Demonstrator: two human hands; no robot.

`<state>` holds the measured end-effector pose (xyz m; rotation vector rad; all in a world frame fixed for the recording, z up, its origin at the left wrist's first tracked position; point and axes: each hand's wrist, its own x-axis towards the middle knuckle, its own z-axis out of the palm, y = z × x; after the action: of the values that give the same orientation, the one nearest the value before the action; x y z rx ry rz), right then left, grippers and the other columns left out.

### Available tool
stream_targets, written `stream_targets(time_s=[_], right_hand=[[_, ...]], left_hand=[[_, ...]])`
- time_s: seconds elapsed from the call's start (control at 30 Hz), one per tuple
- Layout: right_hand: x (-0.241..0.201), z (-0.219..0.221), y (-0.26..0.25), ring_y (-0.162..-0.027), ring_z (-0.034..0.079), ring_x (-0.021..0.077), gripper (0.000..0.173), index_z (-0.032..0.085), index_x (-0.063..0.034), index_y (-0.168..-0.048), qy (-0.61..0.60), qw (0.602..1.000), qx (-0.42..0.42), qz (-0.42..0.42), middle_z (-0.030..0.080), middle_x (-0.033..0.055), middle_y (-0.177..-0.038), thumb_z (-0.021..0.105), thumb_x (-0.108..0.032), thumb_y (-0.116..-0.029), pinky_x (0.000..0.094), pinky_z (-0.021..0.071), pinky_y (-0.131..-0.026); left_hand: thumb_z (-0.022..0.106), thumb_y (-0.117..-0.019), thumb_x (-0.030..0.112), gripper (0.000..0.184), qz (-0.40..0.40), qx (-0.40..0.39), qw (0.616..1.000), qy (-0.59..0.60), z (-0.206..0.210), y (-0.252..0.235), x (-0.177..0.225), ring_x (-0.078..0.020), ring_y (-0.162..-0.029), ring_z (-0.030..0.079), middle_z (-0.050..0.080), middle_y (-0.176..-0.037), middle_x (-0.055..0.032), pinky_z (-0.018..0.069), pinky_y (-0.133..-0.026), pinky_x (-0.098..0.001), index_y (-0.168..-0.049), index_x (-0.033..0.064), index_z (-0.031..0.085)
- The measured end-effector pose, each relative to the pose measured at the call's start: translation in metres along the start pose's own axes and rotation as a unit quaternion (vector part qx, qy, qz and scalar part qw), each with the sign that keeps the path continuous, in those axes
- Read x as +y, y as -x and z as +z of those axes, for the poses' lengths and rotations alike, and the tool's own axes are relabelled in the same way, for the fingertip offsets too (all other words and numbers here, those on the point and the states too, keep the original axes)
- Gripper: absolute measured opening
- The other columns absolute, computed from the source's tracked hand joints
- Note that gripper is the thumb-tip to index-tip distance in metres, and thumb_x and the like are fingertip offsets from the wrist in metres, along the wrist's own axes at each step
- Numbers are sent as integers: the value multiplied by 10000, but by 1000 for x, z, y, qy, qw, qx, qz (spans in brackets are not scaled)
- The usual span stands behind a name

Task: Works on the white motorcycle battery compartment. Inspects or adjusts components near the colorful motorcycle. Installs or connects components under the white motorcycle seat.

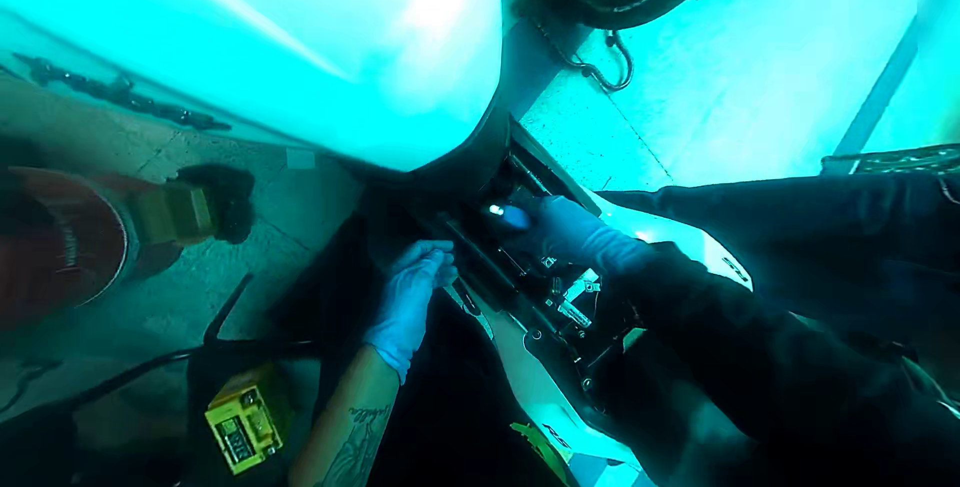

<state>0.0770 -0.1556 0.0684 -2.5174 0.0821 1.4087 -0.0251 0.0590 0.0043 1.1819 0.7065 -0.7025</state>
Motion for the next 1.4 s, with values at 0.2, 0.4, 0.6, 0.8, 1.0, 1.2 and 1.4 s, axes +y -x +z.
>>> stream_targets(time_s=[0.2, 0.4, 0.6, 0.8, 1.0, 1.2, 1.4], right_hand=[[21, -8, -19, -972, 687, 394, 280, 733, -94, -1081, 13, 996, 87, 21, 721, 184, -1002, 774, -307, -904, 661, 512, -840], [11, -3, -26, -977, 685, 381, 242, 717, -85, -1089, 5, 995, 101, 20, 713, 179, -1011, 746, -219, -890, 636, 518, -814], [21, -3, -22, -929, 682, 348, 209, 715, -93, -1024, -30, 993, 108, 34, 706, 148, -958, 768, -222, -868, 604, 521, -768], [28, 2, -23, -985, 688, 324, 261, 714, -105, -1104, -82, 990, 112, 36, 718, 135, -1033, 768, -191, -864, 594, 532, -818], [26, 0, -24, -988, 676, 344, 236, 707, -69, -1070, -22, 996, 81, 16, 703, 161, -1021, 754, -218, -893, 590, 522, -822], [20, 0, -23, -1059, 669, 370, 289, 696, -46, -1114, 31, 994, 104, -4, 693, 185, -1102, 752, -245, -912, 597, 519, -874], [14, 0, -28, -1086, 660, 396, 259, 684, -4, -1114, 99, 987, 121, -44, 671, 215, -1127, 718, -188, -934, 589, 521, -885]], left_hand=[[371, -1095, 94, 314, 34, -18, 988, -152, 51, -28, 1, -136, -708, 596, 631, -924, -82, 520, -657, -289, -1240, 37, 643], [404, -1093, 348, 409, 42, 6, 861, -508, 76, -57, 18, -357, -1168, 657, 689, -1226, -173, 516, -958, -586, -1365, 105, 588], [637, -1001, 281, 440, 58, -34, 706, -705, 101, -87, 19, -448, -1108, 668, 694, -1194, -226, 519, -902, -655, -1387, 79, 574], [495, -1064, 262, 353, 103, -103, 701, -698, 94, -83, 35, -415, -1136, 662, 697, -1199, -200, 501, -929, -644, -1377, 137, 600], [480, -1058, 150, 244, 159, -140, 653, -727, 100, -76, 44, -424, -1097, 668, 700, -1132, -202, 523, -897, -616, -1203, 76, 661], [498, -1074, 224, 282, 203, -76, 708, -672, 99, -80, 30, -448, -1091, 670, 694, -1164, -228, 523, -889, -636, -1193, 54, 688], [563, -1041, 179, 253, 301, 28, 751, -587, 94, -82, 7, -458, -999, 705, 717, -1109, -241, 549, -822, -637, -1140, 9, 721]])
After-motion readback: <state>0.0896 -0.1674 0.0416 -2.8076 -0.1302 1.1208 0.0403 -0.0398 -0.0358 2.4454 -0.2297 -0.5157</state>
